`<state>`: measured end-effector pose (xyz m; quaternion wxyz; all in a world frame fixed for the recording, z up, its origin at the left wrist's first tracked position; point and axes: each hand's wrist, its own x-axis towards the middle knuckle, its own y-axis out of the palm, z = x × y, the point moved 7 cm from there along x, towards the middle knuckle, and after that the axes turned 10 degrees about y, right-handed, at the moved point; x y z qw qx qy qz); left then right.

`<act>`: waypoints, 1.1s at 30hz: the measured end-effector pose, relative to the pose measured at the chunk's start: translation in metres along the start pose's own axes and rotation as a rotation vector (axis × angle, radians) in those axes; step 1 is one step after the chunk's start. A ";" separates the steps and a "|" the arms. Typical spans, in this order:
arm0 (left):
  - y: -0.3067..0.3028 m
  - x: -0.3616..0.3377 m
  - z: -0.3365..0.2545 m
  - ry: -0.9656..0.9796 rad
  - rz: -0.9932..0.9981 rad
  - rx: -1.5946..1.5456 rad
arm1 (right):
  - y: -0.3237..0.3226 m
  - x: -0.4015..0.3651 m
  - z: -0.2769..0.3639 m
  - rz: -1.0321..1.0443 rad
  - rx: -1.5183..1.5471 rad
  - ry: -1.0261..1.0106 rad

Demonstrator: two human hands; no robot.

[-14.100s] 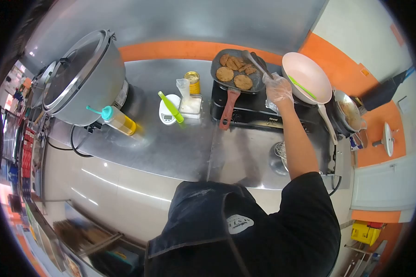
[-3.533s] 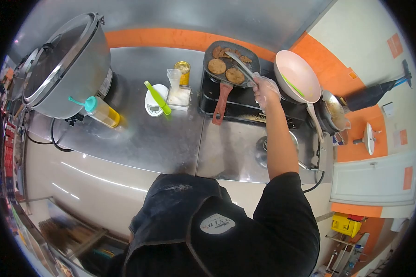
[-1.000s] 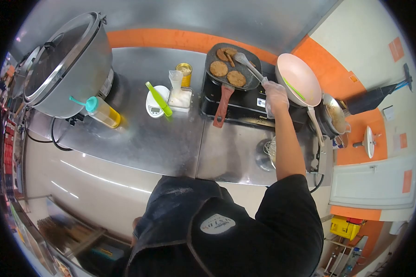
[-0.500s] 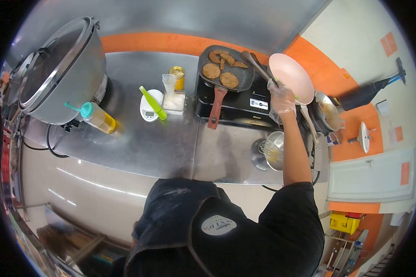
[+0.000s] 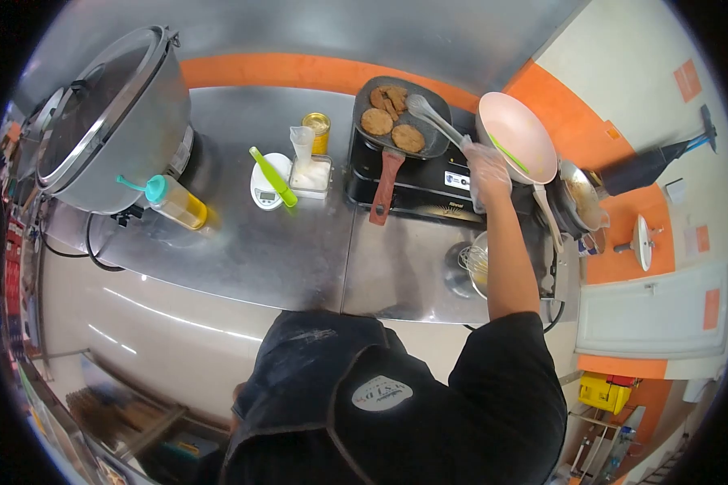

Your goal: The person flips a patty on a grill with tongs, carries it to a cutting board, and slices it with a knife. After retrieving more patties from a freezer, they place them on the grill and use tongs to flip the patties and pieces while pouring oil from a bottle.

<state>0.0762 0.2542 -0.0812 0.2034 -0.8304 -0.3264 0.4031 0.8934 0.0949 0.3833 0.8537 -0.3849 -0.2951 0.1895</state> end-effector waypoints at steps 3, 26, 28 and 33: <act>0.008 -0.004 0.008 -0.114 -0.026 -0.174 | -0.001 -0.029 -0.022 0.094 0.568 0.948; 0.036 0.011 0.053 -0.149 -0.038 -0.132 | 0.009 -0.013 0.020 0.067 -0.342 0.161; 0.044 0.014 0.065 -0.198 -0.044 -0.169 | 0.005 -0.015 0.031 0.072 -0.397 0.154; 0.027 0.018 0.039 -0.158 0.000 -0.054 | 0.009 -0.010 0.028 0.060 -0.369 0.141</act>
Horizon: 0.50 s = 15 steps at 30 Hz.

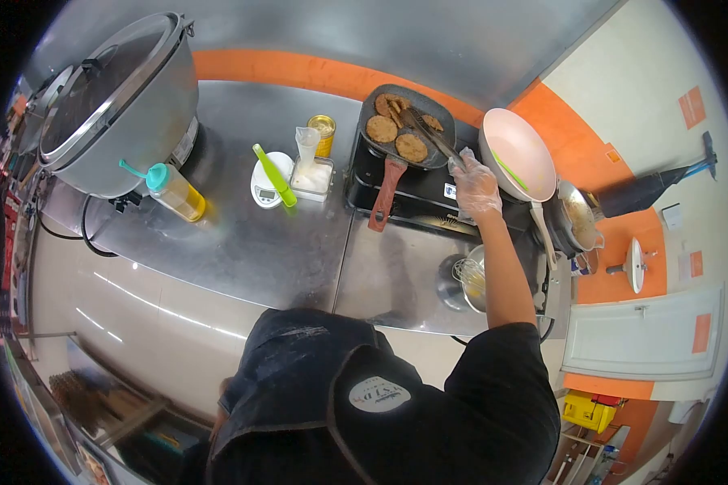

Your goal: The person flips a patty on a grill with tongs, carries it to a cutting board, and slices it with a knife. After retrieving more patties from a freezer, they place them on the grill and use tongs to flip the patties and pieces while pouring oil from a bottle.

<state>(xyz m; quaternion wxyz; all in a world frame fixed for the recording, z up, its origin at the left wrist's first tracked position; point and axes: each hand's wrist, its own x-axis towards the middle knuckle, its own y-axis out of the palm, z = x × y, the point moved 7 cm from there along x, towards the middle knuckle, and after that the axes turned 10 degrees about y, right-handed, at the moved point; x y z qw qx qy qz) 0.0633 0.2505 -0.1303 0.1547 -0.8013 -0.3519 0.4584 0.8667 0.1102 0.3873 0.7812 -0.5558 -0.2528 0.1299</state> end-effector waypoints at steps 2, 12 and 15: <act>-0.015 -0.008 -0.034 0.075 -0.011 -0.029 | -0.004 -0.001 0.012 0.014 0.013 0.038; -0.021 -0.003 -0.051 0.300 -0.010 0.152 | 0.012 0.012 0.004 -0.035 0.006 0.048; -0.008 0.005 -0.032 0.340 0.019 0.352 | 0.008 0.010 0.006 -0.043 0.031 0.074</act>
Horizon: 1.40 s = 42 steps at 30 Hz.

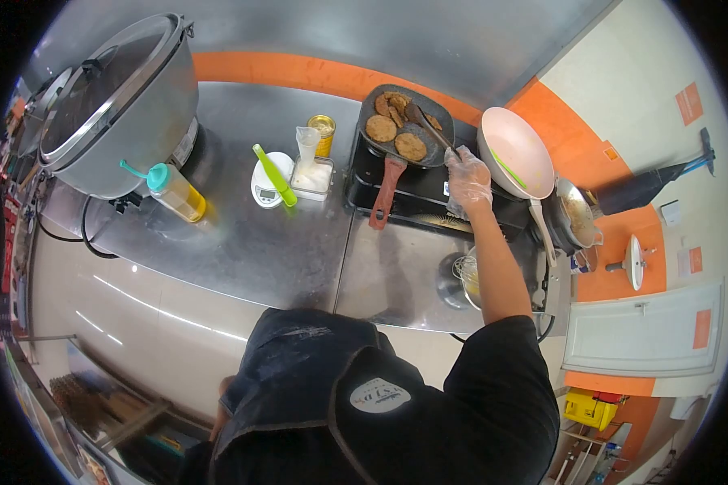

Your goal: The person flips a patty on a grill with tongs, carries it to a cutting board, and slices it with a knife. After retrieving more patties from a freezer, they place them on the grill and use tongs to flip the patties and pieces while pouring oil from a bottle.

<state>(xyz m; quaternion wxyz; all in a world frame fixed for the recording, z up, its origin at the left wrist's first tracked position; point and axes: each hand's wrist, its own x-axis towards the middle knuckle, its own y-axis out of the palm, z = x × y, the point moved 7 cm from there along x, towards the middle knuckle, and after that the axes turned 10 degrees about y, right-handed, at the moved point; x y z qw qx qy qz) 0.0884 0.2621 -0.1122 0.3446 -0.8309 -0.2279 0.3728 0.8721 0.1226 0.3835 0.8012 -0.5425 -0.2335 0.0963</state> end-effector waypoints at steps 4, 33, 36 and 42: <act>0.035 0.005 0.026 0.042 0.086 0.215 | 0.004 0.000 0.000 0.005 0.021 0.052; -0.022 -0.011 -0.026 -0.127 -0.018 -0.201 | 0.017 0.007 -0.013 -0.028 -0.032 -0.023; -0.020 -0.009 -0.023 -0.134 0.015 -0.161 | 0.016 0.006 -0.011 -0.024 -0.043 -0.016; -0.022 -0.011 -0.025 -0.142 -0.013 -0.188 | 0.015 0.005 -0.009 0.003 -0.028 0.039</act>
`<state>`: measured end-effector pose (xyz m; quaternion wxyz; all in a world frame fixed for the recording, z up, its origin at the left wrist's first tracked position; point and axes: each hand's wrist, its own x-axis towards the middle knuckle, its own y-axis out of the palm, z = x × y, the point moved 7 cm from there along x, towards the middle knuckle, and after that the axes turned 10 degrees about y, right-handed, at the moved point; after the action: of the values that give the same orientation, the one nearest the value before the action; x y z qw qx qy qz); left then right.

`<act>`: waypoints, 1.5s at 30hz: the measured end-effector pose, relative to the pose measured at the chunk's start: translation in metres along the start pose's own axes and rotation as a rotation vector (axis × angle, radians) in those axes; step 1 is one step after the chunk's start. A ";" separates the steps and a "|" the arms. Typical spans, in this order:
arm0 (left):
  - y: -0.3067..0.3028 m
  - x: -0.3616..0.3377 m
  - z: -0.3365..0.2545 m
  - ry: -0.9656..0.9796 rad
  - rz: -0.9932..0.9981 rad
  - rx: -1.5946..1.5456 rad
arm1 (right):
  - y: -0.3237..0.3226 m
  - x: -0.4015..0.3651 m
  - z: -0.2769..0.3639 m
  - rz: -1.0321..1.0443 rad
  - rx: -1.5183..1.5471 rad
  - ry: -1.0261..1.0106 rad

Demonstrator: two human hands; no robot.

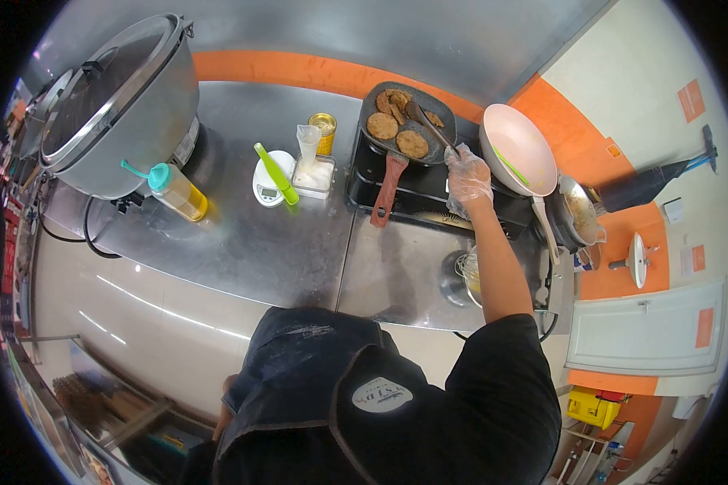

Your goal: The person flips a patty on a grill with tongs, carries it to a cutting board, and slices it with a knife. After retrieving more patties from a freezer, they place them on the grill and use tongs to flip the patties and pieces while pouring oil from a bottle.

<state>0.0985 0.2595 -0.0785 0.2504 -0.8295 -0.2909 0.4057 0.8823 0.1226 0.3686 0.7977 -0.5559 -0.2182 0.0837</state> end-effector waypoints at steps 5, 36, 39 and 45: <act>-0.001 0.004 -0.004 0.179 -0.013 0.114 | 0.006 0.005 -0.006 0.074 -0.004 0.002; 0.042 0.020 0.065 -0.145 -0.036 -0.232 | 0.002 0.002 0.000 0.018 -0.024 -0.022; 0.043 0.024 0.063 0.032 -0.013 0.011 | 0.003 0.004 0.000 -0.005 -0.025 -0.032; 0.048 0.014 0.076 -0.254 -0.079 -0.258 | 0.002 0.003 -0.001 0.019 0.007 0.021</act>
<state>0.0569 0.2491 -0.1589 0.1187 -0.7847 -0.4024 0.4564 0.8857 0.1236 0.3676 0.8012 -0.5560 -0.2040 0.0861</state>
